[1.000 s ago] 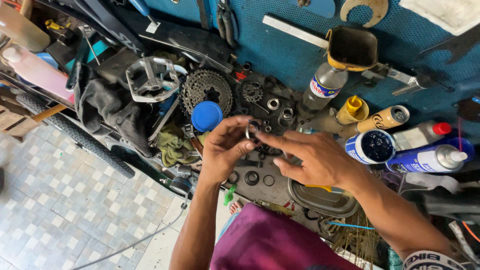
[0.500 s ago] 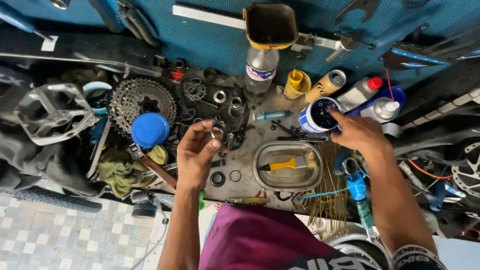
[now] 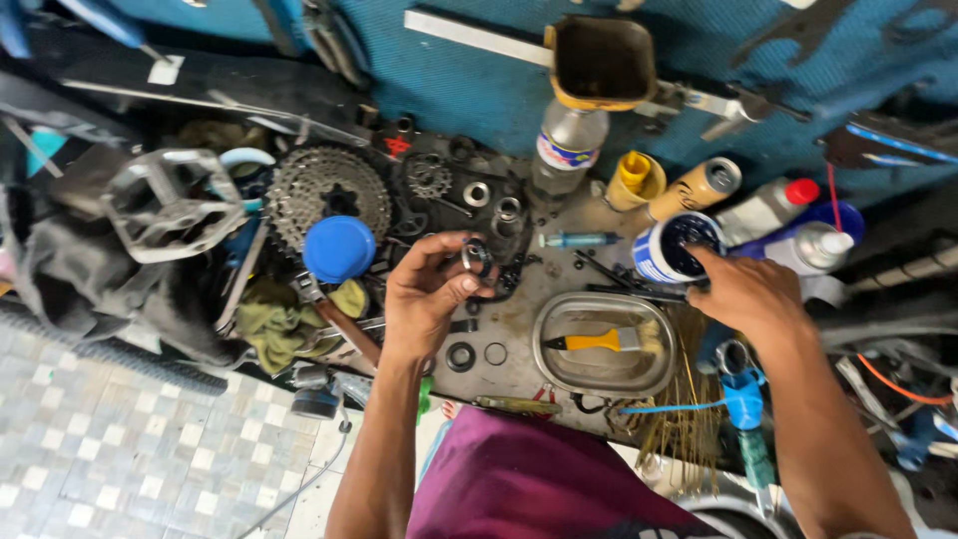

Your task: The person assembles small bicycle components on a workbench. They pick up a metal axle, insert ball bearings into a hub shell, and place a retaining ring. The person repeats this process with multiple small parts, handling them one at a time.

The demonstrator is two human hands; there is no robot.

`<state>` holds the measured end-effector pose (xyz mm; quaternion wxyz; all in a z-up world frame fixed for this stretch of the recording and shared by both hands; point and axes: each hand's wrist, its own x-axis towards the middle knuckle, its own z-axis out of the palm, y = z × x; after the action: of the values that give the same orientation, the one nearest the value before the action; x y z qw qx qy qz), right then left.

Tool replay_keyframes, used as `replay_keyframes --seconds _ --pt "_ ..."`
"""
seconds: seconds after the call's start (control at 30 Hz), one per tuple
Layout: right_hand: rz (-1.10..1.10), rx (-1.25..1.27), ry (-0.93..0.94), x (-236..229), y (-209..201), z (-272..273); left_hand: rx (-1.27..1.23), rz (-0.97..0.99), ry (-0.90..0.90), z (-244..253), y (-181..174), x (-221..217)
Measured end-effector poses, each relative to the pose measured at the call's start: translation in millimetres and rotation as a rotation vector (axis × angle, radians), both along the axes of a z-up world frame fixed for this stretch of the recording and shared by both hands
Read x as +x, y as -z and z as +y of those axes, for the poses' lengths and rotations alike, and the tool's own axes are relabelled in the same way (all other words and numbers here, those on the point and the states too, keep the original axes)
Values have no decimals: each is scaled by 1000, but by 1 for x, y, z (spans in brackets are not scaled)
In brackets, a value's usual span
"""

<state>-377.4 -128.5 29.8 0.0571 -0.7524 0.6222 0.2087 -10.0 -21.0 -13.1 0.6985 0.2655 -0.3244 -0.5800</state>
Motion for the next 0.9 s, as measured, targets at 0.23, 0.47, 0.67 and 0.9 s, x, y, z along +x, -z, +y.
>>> replay_keyframes --seconds 0.23,0.47,0.67,0.9 --pt "-656 57 -253 93 -86 40 -63 -33 -12 8 -13 8" --pt "-634 -214 -914 153 -99 49 -96 -86 -40 27 -30 16" --pt "-567 -270 -1128 165 -92 42 -105 -128 -33 39 -35 22" --pt "-484 -458 -1160 164 -102 35 -78 -132 -46 42 -35 22"
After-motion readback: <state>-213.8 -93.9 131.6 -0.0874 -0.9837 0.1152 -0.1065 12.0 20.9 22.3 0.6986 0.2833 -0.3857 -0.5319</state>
